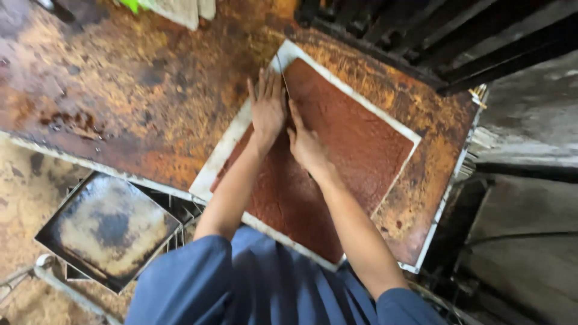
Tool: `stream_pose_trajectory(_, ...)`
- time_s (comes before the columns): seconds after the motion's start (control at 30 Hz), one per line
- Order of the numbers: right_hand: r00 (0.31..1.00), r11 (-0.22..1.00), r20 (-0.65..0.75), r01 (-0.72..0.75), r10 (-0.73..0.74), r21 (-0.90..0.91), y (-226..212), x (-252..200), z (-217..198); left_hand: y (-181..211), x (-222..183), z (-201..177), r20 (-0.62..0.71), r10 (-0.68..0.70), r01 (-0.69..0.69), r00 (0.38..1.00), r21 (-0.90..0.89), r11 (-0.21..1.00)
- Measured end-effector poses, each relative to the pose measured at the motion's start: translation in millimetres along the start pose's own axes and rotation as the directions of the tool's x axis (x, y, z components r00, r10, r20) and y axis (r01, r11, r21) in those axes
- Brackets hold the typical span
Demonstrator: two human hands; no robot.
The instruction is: The person uses a metal frame with parallel bars to press and score a rectangular block of reddish-brown paste on a workbench. They then use a long knife to cut the paste into smaller rectangular pieces along the scored lines. Finally, the person places a metal tray over the cut paste and moves it to a nearby rack.
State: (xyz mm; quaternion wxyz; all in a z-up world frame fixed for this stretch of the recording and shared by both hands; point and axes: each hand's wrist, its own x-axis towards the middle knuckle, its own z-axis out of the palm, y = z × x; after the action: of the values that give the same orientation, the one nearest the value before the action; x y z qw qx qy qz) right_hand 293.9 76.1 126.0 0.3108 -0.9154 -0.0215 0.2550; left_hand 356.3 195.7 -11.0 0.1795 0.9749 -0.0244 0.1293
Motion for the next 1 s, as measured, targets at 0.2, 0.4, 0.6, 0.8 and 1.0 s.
stream_pose_trajectory(0.2,0.998,0.999,0.044,-0.049,0.049,-0.005,2,12,1,2,-3,-5,0.137,-0.060,0.067,0.989,-0.046,0.997)
stream_pose_trajectory(0.4,0.979,0.981,0.150,-0.157,0.140,0.110,-24,-32,-20,2,0,-7,0.114,-0.049,0.059,0.992,-0.083,0.995)
stream_pose_trajectory(0.6,0.978,0.982,0.142,-0.165,0.152,0.088,-32,-41,-24,0,-3,-3,0.082,-0.054,0.063,0.995,-0.105,0.992)
stream_pose_trajectory(0.8,0.996,0.996,0.003,0.086,-0.086,0.008,49,-17,31,-4,-6,11,0.036,-0.025,0.028,0.999,-0.057,0.998)
stream_pose_trajectory(1.0,0.999,0.998,0.014,0.046,-0.047,0.039,45,-49,29,-7,-5,16,-0.037,0.017,-0.017,0.999,-0.006,1.000)
